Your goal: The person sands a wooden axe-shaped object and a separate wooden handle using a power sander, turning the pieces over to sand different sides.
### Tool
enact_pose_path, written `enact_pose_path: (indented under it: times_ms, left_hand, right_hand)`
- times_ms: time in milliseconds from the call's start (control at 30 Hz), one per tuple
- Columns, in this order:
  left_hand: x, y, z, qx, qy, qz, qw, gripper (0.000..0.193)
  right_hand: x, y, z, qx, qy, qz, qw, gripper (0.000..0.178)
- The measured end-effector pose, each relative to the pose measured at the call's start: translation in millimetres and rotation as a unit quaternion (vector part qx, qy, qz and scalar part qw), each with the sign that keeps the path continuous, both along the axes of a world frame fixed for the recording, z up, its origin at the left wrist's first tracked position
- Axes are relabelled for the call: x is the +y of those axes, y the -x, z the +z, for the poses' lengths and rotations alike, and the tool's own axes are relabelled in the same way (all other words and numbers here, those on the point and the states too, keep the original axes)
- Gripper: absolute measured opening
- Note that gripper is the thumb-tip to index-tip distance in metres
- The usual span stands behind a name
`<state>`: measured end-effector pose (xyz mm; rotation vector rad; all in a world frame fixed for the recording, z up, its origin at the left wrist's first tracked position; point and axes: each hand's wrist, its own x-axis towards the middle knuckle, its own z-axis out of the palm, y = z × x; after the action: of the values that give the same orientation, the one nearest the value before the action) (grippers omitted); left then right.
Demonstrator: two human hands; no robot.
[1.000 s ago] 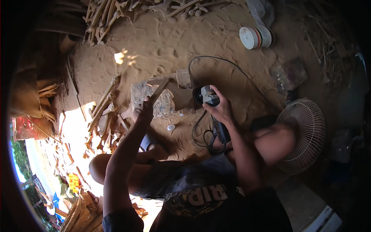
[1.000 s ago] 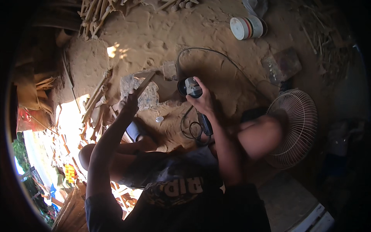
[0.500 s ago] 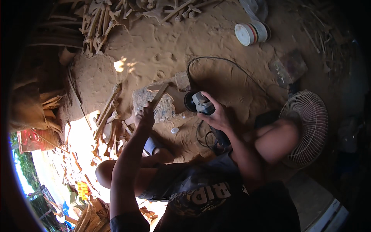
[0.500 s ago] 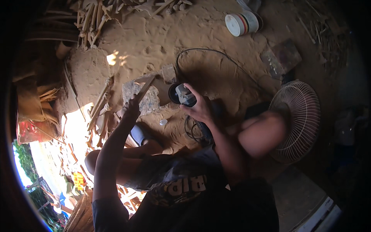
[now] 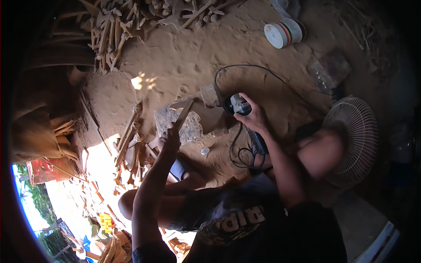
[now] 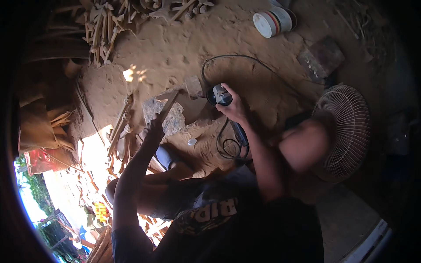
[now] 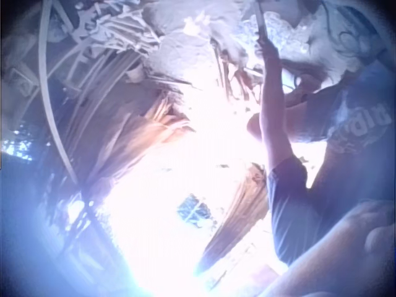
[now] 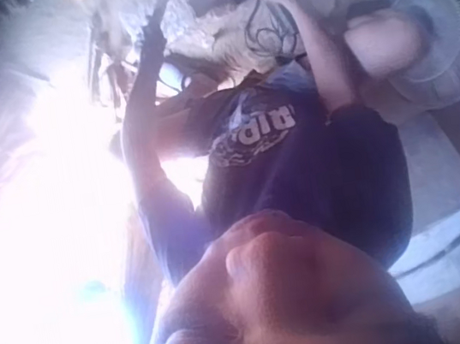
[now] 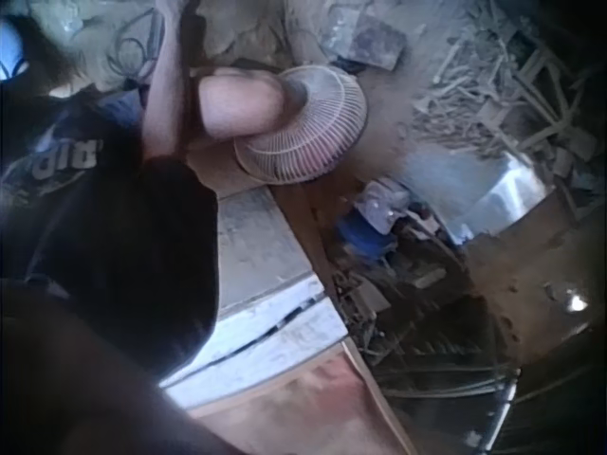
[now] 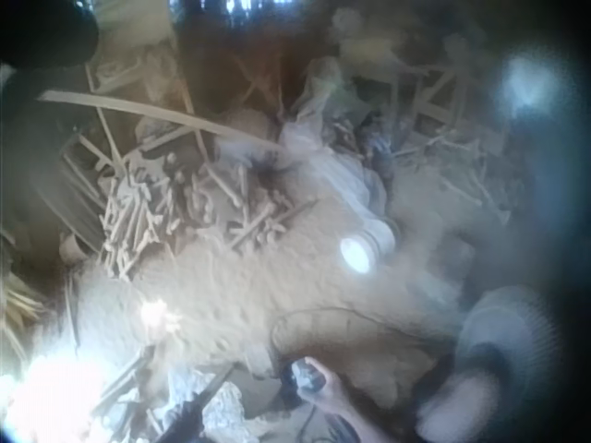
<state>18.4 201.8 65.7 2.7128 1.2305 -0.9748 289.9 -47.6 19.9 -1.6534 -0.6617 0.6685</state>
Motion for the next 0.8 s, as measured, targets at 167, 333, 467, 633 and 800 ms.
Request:
enact_pose_path:
  times_ms: [167, 333, 467, 633, 800]
  left_hand:
    - [0, 12, -13, -0.038, 0.024, 0.005, 0.999, 0.048]
    - [16, 79, -65, -0.219, 0.038, -0.081, 0.972, 0.08]
    - [-11, 69, -91, -0.482, 0.412, 0.225, 0.739, 0.077]
    - [-1, 62, -64, -0.495, 0.379, 0.254, 0.739, 0.076]
    - [9, 49, -25, -0.4, 0.408, 0.194, 0.798, 0.057]
  right_hand:
    - [11, -13, -2, -0.056, 0.052, -0.038, 0.996, 0.087]
    - [21, -3, 24, -0.073, -0.024, -0.086, 0.993, 0.087]
    - [-8, -13, 71, -0.076, -0.023, -0.128, 0.989, 0.087]
    - [-7, -9, 108, -0.057, -0.027, -0.164, 0.984, 0.088]
    - [-10, -6, 109, -0.092, -0.034, -0.155, 0.983, 0.085]
